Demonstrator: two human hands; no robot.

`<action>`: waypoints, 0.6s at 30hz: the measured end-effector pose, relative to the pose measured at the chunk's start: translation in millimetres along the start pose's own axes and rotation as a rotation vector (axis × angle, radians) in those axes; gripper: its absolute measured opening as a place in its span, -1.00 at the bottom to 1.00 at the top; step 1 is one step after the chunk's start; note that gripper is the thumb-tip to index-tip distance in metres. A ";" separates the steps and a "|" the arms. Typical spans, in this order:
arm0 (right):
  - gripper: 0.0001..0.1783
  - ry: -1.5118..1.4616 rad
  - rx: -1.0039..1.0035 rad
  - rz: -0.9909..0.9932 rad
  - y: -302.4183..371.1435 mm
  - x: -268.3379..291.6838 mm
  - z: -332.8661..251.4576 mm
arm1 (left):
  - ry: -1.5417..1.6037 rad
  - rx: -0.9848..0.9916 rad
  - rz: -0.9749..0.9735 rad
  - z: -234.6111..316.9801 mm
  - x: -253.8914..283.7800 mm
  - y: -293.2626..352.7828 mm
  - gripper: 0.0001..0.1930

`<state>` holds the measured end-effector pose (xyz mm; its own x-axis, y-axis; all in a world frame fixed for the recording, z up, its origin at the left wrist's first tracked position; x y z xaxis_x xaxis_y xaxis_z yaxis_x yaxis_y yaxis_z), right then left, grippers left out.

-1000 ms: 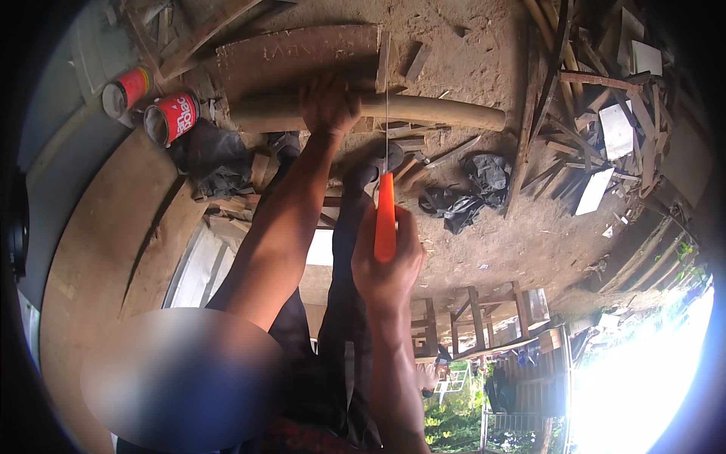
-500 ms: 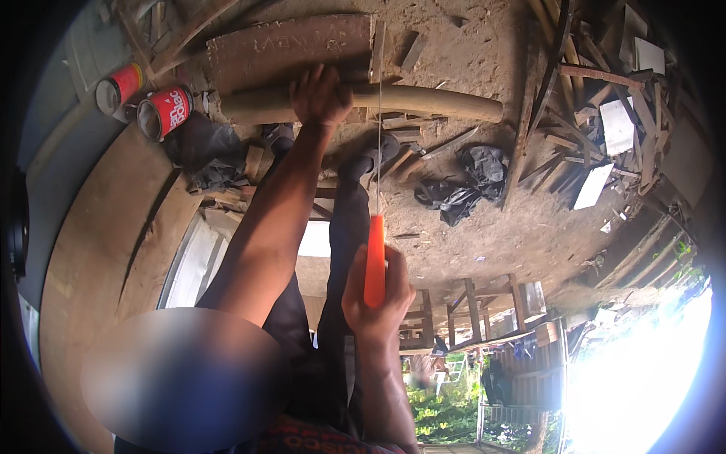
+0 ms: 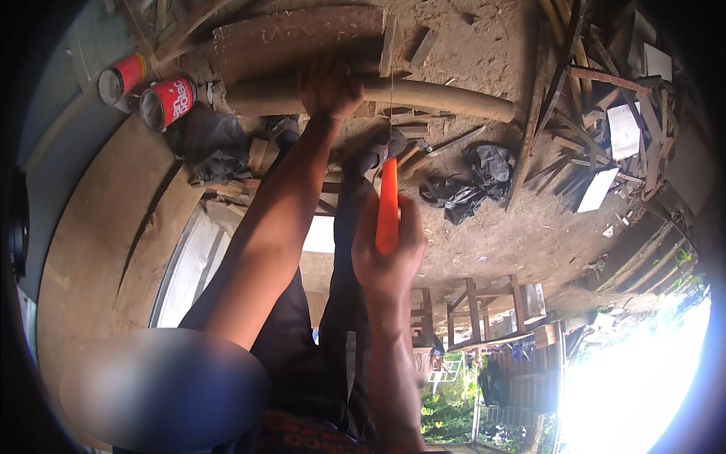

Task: The person sits on the floor and uses a hand saw to cut a cylindrical wooden dowel. They hold the dowel with one hand and saw with the other, then switch to a different saw to continue cutting the dowel.

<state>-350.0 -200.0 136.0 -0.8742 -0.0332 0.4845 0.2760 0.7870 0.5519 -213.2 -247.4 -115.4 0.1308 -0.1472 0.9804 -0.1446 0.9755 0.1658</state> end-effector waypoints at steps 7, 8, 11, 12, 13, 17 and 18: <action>-0.81 -0.037 -0.068 0.007 -2.2 -2.3 5.8 | 0.005 -0.010 0.044 1.5 8.5 -3.3 -0.83; -0.81 -0.045 -0.069 -0.001 -17.5 -11.3 11.3 | 0.012 -0.029 0.127 1.2 8.1 -4.2 -0.84; -0.78 -0.050 -0.110 -0.023 36.5 19.0 13.3 | -0.037 0.032 0.021 -1.4 4.1 4.3 -0.77; -0.74 -0.010 -0.019 0.034 58.8 27.2 5.2 | -0.048 0.031 -0.080 1.4 3.8 2.1 -0.73; -0.75 -0.027 -0.035 0.032 58.6 28.9 3.8 | -0.034 0.050 -0.132 0.6 5.7 -1.5 -0.73; -0.90 0.096 -0.052 -0.043 -1.6 0.7 8.6 | 0.025 0.024 -0.013 0.4 10.5 -4.7 -0.74; -0.89 0.067 -0.043 -0.032 -1.5 -0.1 6.3 | 0.047 -0.001 0.112 3.2 8.0 -5.9 -0.74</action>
<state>-352.8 -197.3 130.8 -0.8542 -0.1002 0.5102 0.2667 0.7579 0.5954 -214.5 -254.9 -108.2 0.1599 -0.0299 0.9867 -0.1600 0.9855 0.0558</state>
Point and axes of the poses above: each hand's wrist, its own y-axis away from the middle knuckle, its own x-axis out of the back of the hand, z = x × y, the point moved 4 cm from there along -y, towards the middle knuckle, and after that the axes turned 9 degrees about -y, right-handed, at the moved point
